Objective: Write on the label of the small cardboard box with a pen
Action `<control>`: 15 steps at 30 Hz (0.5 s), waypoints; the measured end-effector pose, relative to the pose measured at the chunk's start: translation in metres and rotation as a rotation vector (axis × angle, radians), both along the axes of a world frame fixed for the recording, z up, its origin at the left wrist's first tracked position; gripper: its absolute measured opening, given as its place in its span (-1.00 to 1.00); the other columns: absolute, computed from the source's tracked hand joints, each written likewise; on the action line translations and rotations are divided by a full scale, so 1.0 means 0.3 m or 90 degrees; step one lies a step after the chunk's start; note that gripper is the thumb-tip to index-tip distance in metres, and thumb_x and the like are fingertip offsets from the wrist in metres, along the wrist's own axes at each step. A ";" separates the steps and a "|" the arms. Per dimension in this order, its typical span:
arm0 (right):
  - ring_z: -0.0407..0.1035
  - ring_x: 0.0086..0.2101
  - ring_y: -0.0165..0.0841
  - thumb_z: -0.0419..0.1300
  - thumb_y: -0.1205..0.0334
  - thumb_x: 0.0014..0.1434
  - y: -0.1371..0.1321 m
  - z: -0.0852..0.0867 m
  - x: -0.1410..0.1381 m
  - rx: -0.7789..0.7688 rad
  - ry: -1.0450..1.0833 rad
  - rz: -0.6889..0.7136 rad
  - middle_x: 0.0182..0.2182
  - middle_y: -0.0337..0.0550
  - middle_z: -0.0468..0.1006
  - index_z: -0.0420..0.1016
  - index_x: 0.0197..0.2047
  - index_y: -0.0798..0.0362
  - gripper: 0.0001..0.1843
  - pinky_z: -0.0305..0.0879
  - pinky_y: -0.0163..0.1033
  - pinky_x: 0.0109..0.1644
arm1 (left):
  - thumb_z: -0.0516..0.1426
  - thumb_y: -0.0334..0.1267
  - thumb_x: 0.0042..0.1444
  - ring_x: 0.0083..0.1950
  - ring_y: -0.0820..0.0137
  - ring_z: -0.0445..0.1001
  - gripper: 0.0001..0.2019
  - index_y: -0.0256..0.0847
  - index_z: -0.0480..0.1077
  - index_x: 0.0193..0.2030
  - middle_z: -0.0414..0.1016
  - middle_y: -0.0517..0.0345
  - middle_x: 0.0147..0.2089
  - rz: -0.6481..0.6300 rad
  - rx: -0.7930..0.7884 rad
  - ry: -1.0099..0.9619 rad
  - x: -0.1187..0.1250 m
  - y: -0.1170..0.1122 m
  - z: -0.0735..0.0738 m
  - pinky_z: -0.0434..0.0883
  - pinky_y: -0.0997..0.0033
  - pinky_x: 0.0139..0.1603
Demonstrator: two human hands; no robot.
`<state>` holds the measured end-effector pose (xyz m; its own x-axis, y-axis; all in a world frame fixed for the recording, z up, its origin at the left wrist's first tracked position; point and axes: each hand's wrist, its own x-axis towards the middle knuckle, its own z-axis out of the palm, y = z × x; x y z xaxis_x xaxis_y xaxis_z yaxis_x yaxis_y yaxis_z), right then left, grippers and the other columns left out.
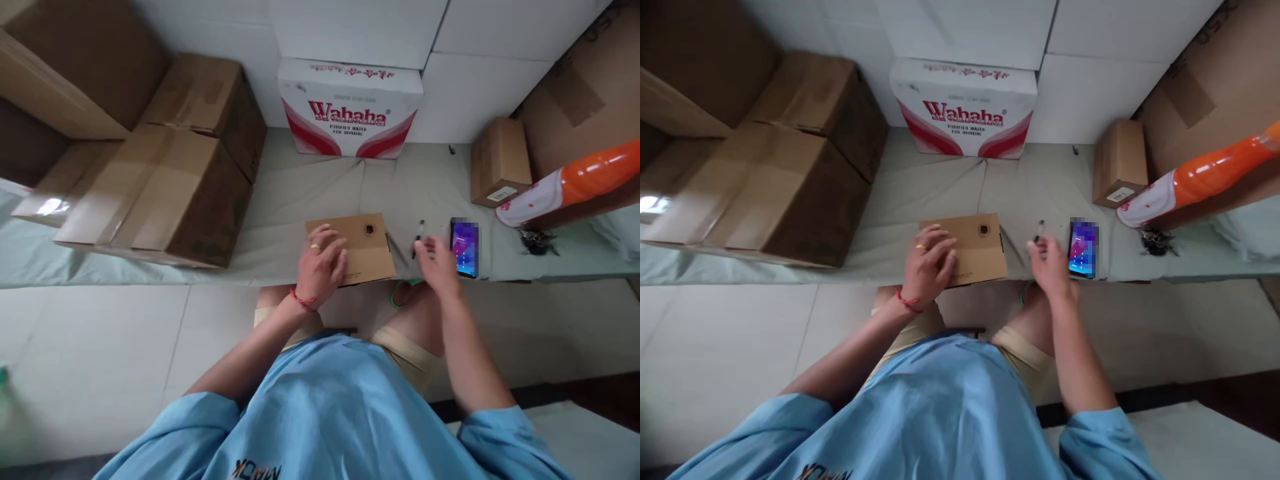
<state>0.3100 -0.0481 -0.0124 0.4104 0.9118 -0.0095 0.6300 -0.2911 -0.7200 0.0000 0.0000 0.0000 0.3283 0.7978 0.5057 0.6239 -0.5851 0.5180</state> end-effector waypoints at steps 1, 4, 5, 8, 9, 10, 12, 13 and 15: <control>0.55 0.06 0.04 0.03 -0.48 0.33 0.007 -0.009 -0.052 -0.008 0.043 0.046 0.06 0.29 0.62 0.53 0.18 0.11 -0.18 0.46 0.24 0.26 | 0.14 -0.25 0.43 0.48 0.05 0.41 -0.76 -0.15 0.58 0.12 0.54 -0.13 0.24 0.065 0.005 -0.023 -0.016 -0.007 -0.004 0.38 -0.14 0.52; 0.55 0.11 0.02 0.13 -0.46 0.29 0.031 -0.040 -0.186 -0.010 0.088 0.100 0.02 0.20 0.67 0.62 0.01 0.02 -0.30 0.45 0.17 0.31 | 0.19 -0.17 0.38 0.46 -0.02 0.43 -0.66 -0.18 0.52 0.23 0.49 -0.22 0.31 0.235 -0.082 -0.067 -0.073 -0.022 -0.030 0.39 -0.21 0.50; 0.54 0.14 0.01 0.19 -0.44 0.27 0.037 -0.048 -0.220 -0.008 0.092 0.106 0.05 0.19 0.66 0.63 0.00 0.01 -0.34 0.46 0.16 0.32 | 0.19 -0.14 0.38 0.40 -0.03 0.48 -0.62 -0.19 0.50 0.26 0.51 -0.24 0.30 0.254 -0.147 -0.078 -0.092 -0.027 -0.041 0.44 -0.20 0.45; 0.56 0.13 -0.04 0.34 -0.32 0.19 0.040 -0.049 -0.298 0.002 0.180 0.104 0.11 0.14 0.66 0.59 0.08 -0.02 -0.39 0.53 0.13 0.25 | 0.22 -0.08 0.34 0.30 -0.01 0.58 -0.47 -0.19 0.39 0.40 0.57 -0.23 0.28 0.219 -0.295 -0.097 -0.135 -0.054 -0.059 0.55 -0.14 0.36; 0.57 0.11 -0.06 0.38 -0.28 0.17 0.035 -0.040 -0.315 0.005 0.251 0.093 0.12 0.11 0.67 0.56 0.13 -0.03 -0.38 0.56 0.11 0.19 | 0.24 -0.08 0.32 0.33 -0.01 0.57 -0.40 -0.19 0.35 0.45 0.55 -0.23 0.33 0.198 -0.303 -0.104 -0.144 -0.066 -0.057 0.54 -0.13 0.39; 0.59 0.09 -0.08 0.41 -0.24 0.14 0.026 -0.028 -0.328 0.000 0.342 0.079 0.12 0.08 0.68 0.52 0.18 -0.05 -0.35 0.60 0.07 0.11 | 0.25 -0.09 0.31 0.38 -0.01 0.54 -0.35 -0.18 0.30 0.50 0.51 -0.23 0.38 0.180 -0.296 -0.112 -0.151 -0.079 -0.051 0.51 -0.13 0.43; 0.61 -0.02 -0.13 0.48 -0.18 0.07 0.003 0.005 -0.338 -0.045 0.528 0.053 0.09 0.03 0.70 0.48 0.21 -0.08 -0.28 0.59 -0.09 -0.17 | 0.26 -0.09 0.30 0.45 0.01 0.49 -0.29 -0.14 0.24 0.54 0.45 -0.19 0.45 0.148 -0.274 -0.136 -0.156 -0.097 -0.033 0.46 -0.11 0.49; 0.61 -0.11 -0.17 0.51 -0.15 0.02 -0.011 0.024 -0.335 -0.080 0.592 0.050 0.06 0.00 0.71 0.48 0.20 -0.08 -0.27 0.49 -0.21 -0.33 | 0.26 -0.09 0.30 0.44 0.02 0.49 -0.30 -0.11 0.24 0.54 0.45 -0.17 0.44 0.131 -0.269 -0.149 -0.155 -0.101 -0.026 0.46 -0.10 0.49; 0.54 -0.27 -0.29 0.56 -0.08 -0.09 -0.035 0.065 -0.307 -0.135 0.656 0.052 -0.04 -0.07 0.72 0.51 0.11 -0.07 -0.28 0.16 -0.38 -0.53 | 0.25 -0.06 0.33 0.41 0.05 0.51 -0.35 -0.09 0.27 0.51 0.47 -0.14 0.41 0.104 -0.265 -0.171 -0.149 -0.093 -0.024 0.49 -0.08 0.46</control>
<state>0.2179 -0.0587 0.0072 0.0511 0.8751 -0.4813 -0.2349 -0.4579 -0.8574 -0.0447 -0.0280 -0.0071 0.0851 0.9792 0.1841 0.5028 -0.2017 0.8405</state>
